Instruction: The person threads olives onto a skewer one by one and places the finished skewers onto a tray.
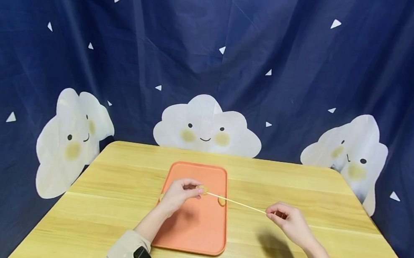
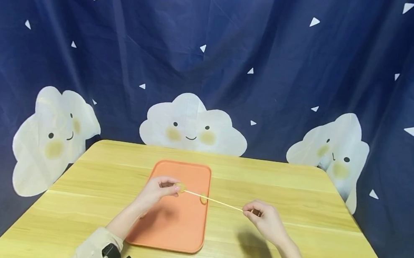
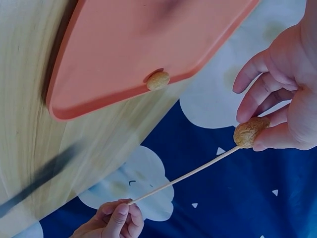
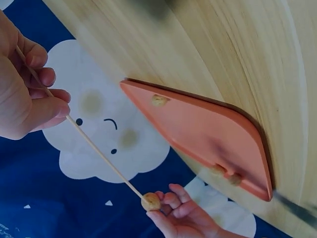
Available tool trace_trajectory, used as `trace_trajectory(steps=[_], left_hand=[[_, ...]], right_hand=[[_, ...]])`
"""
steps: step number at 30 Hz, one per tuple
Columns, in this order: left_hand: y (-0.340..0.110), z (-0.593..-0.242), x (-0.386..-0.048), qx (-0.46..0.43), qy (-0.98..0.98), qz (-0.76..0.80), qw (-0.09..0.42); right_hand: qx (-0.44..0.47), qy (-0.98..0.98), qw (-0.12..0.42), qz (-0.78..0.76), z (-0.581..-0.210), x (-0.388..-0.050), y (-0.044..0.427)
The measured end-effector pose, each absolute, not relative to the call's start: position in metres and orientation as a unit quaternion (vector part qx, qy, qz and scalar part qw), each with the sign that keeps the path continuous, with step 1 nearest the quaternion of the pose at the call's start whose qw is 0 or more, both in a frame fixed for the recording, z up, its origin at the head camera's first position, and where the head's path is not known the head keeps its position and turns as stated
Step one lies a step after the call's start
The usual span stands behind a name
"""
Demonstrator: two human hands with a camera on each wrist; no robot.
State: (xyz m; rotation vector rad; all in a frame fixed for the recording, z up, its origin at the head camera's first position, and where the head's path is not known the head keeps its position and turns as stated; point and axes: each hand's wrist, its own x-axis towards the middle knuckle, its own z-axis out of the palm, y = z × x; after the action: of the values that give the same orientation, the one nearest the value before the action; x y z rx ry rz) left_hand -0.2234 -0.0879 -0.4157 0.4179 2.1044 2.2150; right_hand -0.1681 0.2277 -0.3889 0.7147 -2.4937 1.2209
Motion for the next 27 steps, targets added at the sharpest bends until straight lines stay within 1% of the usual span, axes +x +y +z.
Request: trace_trajectory(steps=[4,8,12,16,23,27], left_hand=[[-0.089,-0.415,-0.223,0.139,0.684,0.715,0.023],[-0.09,-0.414,-0.222,0.138,0.686,0.714,0.012],[-0.09,-0.412,-0.222,0.12,0.689,0.714,0.001],[-0.09,-0.411,-0.222,0.103,0.691,0.716,-0.009],[-0.09,-0.409,-0.222,0.103,0.694,0.712,0.002],[-0.091,-0.409,-0.223,0.123,0.704,0.7,0.016]], right_hand=[[0.253,-0.855,0.145,0.428,-0.392,-0.17,0.227],[0.251,-0.854,0.153,0.428,-0.409,-0.18,0.23],[0.249,-0.855,0.152,0.428,-0.423,-0.19,0.233],[0.25,-0.852,0.154,0.433,-0.425,-0.194,0.231],[0.267,-0.846,0.16,0.433,-0.427,-0.195,0.231],[0.272,-0.844,0.159,0.434,-0.427,-0.193,0.233]])
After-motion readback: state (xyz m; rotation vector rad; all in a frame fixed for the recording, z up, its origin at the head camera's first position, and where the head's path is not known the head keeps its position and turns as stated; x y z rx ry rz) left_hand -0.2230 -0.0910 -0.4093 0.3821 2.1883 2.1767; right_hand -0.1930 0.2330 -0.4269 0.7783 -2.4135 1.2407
